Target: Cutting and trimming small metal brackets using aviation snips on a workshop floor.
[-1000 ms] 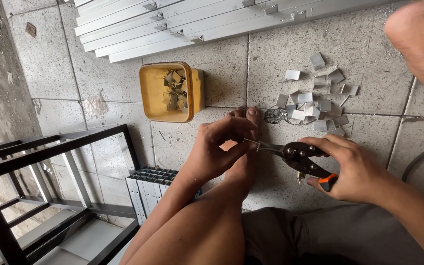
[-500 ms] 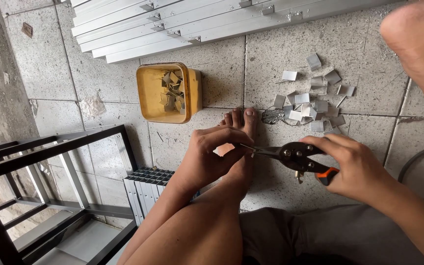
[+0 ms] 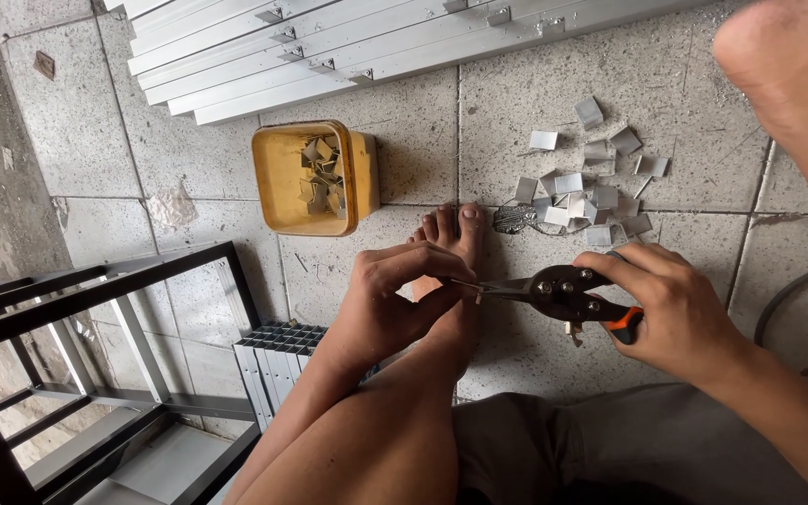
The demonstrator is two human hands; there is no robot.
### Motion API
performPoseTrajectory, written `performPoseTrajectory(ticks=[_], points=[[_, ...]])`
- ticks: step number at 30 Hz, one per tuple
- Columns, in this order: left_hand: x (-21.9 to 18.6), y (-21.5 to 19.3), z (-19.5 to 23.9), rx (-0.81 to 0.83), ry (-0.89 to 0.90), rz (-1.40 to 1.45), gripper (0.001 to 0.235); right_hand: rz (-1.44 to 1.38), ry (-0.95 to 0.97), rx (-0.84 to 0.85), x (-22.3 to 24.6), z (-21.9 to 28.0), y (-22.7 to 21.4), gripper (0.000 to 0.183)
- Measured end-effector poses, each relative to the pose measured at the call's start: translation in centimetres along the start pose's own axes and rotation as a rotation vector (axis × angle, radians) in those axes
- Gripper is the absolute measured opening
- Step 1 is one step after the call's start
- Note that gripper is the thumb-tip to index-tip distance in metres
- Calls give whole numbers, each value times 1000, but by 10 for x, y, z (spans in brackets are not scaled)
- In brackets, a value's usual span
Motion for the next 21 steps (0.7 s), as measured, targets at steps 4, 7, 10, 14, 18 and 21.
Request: performPoseTrajectory(ticks=[4, 7, 10, 14, 18, 21], points=[[-3, -3, 0, -11, -6, 20, 20, -100, -28, 39, 9, -3, -1, 59], [-1, -5, 2, -31, -19, 44, 20, -175, -42, 69, 7, 1, 6, 61], [4, -5, 6, -48, -50, 130, 21, -221, -57, 91, 13, 0, 7, 61], [12, -1, 12, -62, -114, 331, 22, -336, -71, 51, 12, 1, 11, 39], [12, -4, 13, -88, -124, 351, 24, -242, 2, 21, 16, -3, -12, 46], [11, -5, 11, -81, -112, 334, 26, -282, 96, -32, -1, -3, -20, 41]])
Point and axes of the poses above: each hand's wrist, its own z-axis away from the middle knuckle, its own y-axis out of the palm, x = y × z, the point moved 8 cm from there along -z, towards the middle knuckle, and after that the axes turned 8 degrees about y, right-handed, at the moved point
